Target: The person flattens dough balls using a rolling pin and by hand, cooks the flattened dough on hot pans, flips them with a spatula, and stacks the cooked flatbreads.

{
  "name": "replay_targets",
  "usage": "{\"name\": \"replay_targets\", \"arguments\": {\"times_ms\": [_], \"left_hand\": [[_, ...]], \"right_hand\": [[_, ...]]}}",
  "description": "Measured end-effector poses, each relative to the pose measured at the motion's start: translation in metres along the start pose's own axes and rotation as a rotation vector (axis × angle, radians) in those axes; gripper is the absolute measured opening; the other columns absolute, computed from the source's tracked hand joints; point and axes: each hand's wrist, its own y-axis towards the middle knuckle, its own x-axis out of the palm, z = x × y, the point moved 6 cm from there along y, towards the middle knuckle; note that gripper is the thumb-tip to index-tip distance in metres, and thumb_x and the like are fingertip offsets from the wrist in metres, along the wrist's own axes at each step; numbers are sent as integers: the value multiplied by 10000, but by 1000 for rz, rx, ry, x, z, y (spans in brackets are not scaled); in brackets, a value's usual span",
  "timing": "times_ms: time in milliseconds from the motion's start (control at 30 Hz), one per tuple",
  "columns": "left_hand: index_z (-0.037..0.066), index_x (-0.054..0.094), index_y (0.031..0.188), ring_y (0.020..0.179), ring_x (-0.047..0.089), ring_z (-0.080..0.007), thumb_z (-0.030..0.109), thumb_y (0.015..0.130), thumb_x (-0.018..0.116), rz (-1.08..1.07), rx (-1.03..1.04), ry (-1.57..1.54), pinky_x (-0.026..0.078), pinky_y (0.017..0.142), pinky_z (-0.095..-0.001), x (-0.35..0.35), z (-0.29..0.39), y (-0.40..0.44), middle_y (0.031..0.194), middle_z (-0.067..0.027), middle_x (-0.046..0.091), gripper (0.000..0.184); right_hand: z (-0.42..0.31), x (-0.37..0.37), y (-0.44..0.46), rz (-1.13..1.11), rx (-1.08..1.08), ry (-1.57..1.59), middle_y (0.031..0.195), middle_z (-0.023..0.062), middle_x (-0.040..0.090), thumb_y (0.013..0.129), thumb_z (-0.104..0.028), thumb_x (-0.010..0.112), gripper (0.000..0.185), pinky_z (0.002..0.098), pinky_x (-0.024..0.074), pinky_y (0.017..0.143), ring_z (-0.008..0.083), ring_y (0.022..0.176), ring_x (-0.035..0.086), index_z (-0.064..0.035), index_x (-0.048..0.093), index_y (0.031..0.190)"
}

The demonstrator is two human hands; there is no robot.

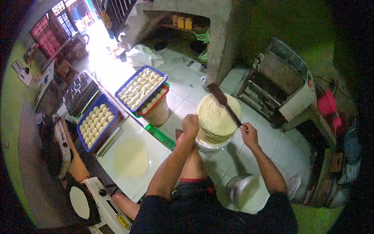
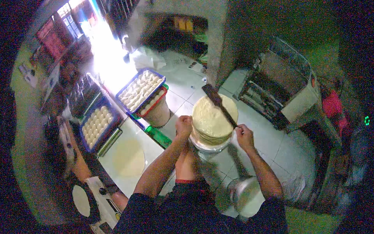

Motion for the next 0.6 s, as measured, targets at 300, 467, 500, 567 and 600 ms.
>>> {"name": "replay_targets", "arguments": {"times_ms": [300, 467, 500, 567, 600], "left_hand": [[-17, 661, 986, 939, 637, -367, 135, 849, 698, -63, 172, 267, 504, 871, -425, -212, -51, -90, 967, -195, 664, 208], [13, 577, 1120, 1308, 442, -490, 190, 814, 749, -357, 150, 688, 396, 1088, -516, -321, -113, -199, 1432, -266, 434, 394], [11, 575, 1117, 1326, 425, -489, 183, 825, 734, -380, 155, 785, 385, 1098, -525, -330, -117, -211, 1447, -262, 423, 374], [7, 563, 1117, 1267, 466, -488, 174, 881, 660, -349, 327, 1004, 382, 1072, -577, -347, -160, -223, 1379, -273, 472, 305], [4, 552, 1108, 1194, 498, -492, 177, 891, 643, -395, 218, 934, 408, 1023, -581, -355, -165, -217, 1300, -279, 511, 292]], "right_hand": [[-93, 45, -78, -196, -478, -542, 1473, 189, 445, 901, -206, 663, 507, 614, 223, 1152, 323, 1403, 399, -34, 514, 1354], [-120, 90, -120, -430, -413, -189, 1184, 91, 700, 895, -173, 682, 269, 606, 185, 1176, 243, 1163, 629, -68, 691, 1142], [-140, 101, -118, -434, -433, -161, 1034, 86, 739, 893, -141, 681, 174, 535, 336, 1112, 256, 1039, 679, -75, 730, 1047], [-161, 134, -112, -524, -499, -35, 1010, 93, 732, 876, -148, 689, 203, 470, 412, 1021, 265, 976, 684, -66, 718, 1061], [-173, 150, -110, -574, -537, 32, 999, 97, 728, 868, -151, 693, 219, 438, 451, 976, 269, 944, 686, -62, 712, 1067]]}}
